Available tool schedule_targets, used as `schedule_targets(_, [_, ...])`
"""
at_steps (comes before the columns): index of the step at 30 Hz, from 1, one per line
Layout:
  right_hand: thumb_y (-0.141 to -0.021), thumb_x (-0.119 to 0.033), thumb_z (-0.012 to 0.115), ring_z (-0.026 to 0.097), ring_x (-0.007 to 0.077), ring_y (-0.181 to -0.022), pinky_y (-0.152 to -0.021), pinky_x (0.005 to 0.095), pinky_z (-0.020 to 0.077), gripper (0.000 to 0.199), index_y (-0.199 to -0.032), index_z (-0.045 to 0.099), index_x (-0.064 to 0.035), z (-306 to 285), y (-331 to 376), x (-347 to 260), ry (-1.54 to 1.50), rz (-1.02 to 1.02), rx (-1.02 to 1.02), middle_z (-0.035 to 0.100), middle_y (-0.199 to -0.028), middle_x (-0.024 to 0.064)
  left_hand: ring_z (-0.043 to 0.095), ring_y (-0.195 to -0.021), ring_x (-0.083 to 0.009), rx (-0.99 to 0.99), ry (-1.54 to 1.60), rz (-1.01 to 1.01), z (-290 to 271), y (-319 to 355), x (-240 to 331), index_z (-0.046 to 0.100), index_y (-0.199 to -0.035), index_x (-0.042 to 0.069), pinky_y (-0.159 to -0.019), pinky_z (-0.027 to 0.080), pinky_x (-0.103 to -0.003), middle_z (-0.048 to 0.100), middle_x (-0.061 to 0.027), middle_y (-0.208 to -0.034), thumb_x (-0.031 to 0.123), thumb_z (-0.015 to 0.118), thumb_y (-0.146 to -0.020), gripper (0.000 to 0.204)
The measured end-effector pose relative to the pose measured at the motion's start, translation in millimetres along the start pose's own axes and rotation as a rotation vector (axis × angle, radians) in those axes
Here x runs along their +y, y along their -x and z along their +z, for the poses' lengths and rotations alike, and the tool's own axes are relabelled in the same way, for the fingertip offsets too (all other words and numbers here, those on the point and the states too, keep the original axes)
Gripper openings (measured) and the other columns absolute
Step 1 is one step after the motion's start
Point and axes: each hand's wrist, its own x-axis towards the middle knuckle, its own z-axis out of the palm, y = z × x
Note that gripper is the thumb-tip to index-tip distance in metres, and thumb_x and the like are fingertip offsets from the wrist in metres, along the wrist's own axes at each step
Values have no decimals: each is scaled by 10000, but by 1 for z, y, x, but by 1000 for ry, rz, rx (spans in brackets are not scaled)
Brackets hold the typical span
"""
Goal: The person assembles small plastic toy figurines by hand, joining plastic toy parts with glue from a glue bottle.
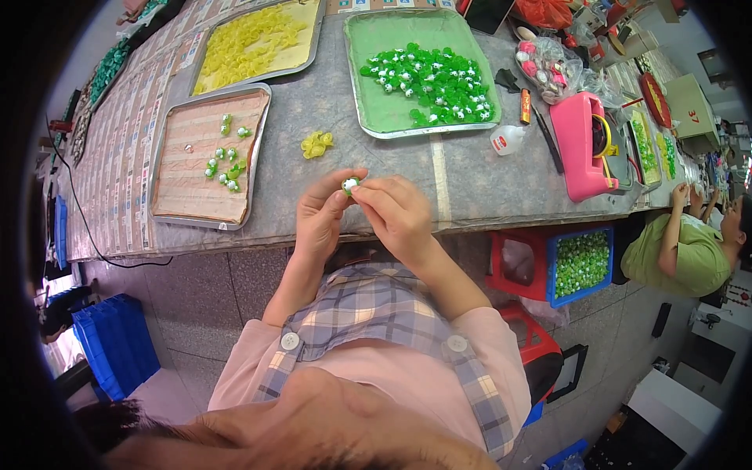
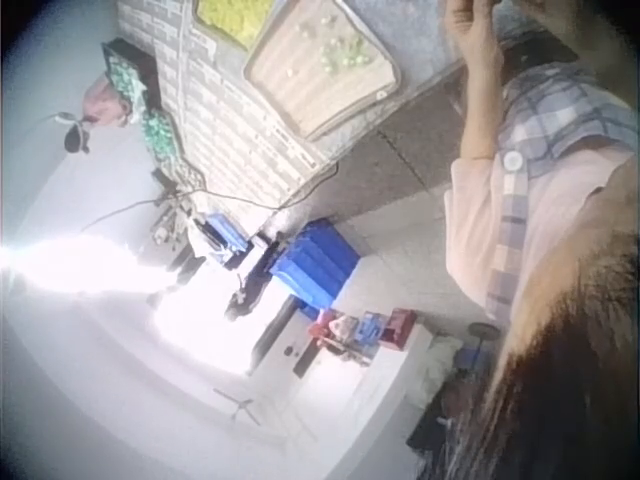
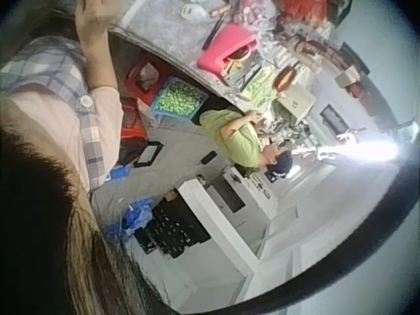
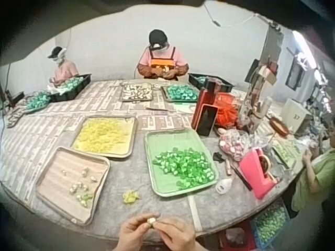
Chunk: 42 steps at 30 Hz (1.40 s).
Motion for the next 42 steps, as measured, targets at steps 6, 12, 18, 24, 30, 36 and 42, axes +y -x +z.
schedule_targets(6, [-616, 13, 634, 546, 212, -664, -563, 289, 431, 213, -816, 598, -53, 4, 4, 2, 81, -119, 0, 565, -796, 63, 531, -939, -158, -20, 34, 11, 2, 1, 0, 530, -1055, -6, -821, 423, -277, 557, -125, -1041, -40, 455, -779, 289])
schedule_targets(12, [-602, 4, 677, 548, 205, -652, -564, 276, 436, 284, -863, 579, -47, 6, 6, 2, -11, -51, 26, 571, -780, 68, 523, -961, -166, -72, 144, -104, -5, 2, 1, 534, -1052, 1, -840, 412, -280, 553, -126, -1050, -55, 439, -768, 305])
schedule_targets(18, [-635, -55, 664, 525, 212, -707, -596, 303, 423, 262, -883, 580, -64, -2, -3, -3, -60, 171, -34, 561, -817, 54, 507, -1003, -186, -57, 115, -94, -1, 2, 5, 478, -1115, -8, -856, 401, -277, 538, -151, -1070, -58, 424, -774, 348])
schedule_targets(24, [-625, -60, 665, 518, 212, -694, -596, 300, 421, 256, -870, 591, -62, -4, -5, -5, 9, 111, -87, 540, -789, 52, 478, -1052, -203, -70, -6, -67, 3, 0, 10, 422, -1160, -26, -877, 385, -284, 502, -187, -1113, -39, 439, -788, 372])
schedule_targets(30, [-626, -58, 666, 518, 214, -676, -581, 299, 422, 248, -862, 589, -62, -4, -3, -3, -14, 115, -92, 541, -776, 53, 478, -1048, -202, -71, -2, -96, 4, 1, 12, 422, -1159, -26, -876, 385, -283, 503, -186, -1112, -24, 448, -799, 360])
schedule_targets(36, [-629, -61, 666, 518, 215, -674, -576, 297, 424, 239, -854, 586, -60, -5, -2, -2, -1, 113, -104, 542, -773, 52, 477, -1052, -231, -66, 9, -130, 4, 1, 12, 405, -1172, -35, -897, 357, -302, 488, -218, -1121, 65, 521, -800, 402])
schedule_targets(42, [-633, -63, 664, 518, 216, -679, -573, 298, 426, 235, -854, 583, -58, -7, -4, -2, 5, 102, -122, 542, -775, 53, 491, -1033, -225, -67, 6, -154, 4, 0, 15, 400, -1171, -38, -882, 373, -295, 487, -220, -1121, 75, 525, -799, 409])
